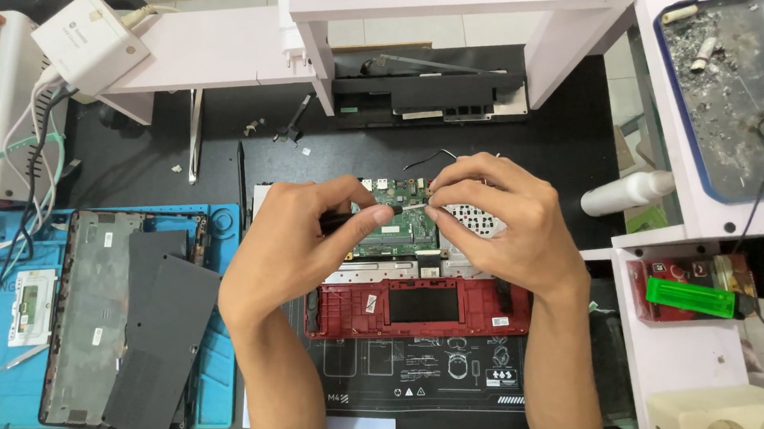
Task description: Repairing a laptop by manipulating the motherboard and internal components.
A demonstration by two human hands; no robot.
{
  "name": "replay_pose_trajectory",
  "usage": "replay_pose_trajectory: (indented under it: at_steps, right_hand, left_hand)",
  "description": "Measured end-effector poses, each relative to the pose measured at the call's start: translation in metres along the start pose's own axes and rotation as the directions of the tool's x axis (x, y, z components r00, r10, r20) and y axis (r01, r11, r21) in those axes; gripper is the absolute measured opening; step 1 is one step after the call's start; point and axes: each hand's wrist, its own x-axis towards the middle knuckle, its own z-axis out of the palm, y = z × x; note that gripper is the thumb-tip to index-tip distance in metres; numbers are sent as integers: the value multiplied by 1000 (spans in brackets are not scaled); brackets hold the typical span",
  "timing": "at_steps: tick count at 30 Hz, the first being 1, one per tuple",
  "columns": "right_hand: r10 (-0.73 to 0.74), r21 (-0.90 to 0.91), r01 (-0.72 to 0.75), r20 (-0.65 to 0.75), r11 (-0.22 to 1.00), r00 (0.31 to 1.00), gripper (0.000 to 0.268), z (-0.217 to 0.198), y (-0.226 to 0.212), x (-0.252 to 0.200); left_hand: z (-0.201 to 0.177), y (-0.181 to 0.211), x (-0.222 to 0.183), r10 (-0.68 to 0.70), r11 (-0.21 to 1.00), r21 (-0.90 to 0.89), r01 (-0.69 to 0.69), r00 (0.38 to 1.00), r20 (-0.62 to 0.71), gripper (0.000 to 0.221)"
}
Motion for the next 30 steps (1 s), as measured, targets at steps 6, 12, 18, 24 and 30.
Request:
replay_pose_trajectory:
  at_steps: [6,12,18,24,30]
  right_hand:
    - [13,45,-14,17,999,1000,14,0,-3,2]
    - [82,129,-73,-62,989,995,14,-8,6,-5]
    - [206,338,-155,-122,928,971,15,-15,31,-18]
    - [243,215,-208,-153,954,958,24,-26,37,-19]
    - [266,131,-246,-172,960,948,29,-25,40,-17]
  left_hand:
    - [0,-1,3,-32,999,16,32,998,57,26]
    - [24,-56,10,57,996,71,-61,997,53,15]
    - [49,-91,14,-33,998,61,26,994,107,17]
    - [57,-96,18,-57,993,105,45,992,116,17]
    - [50,-99,17,-65,997,51,59,989,130,13]
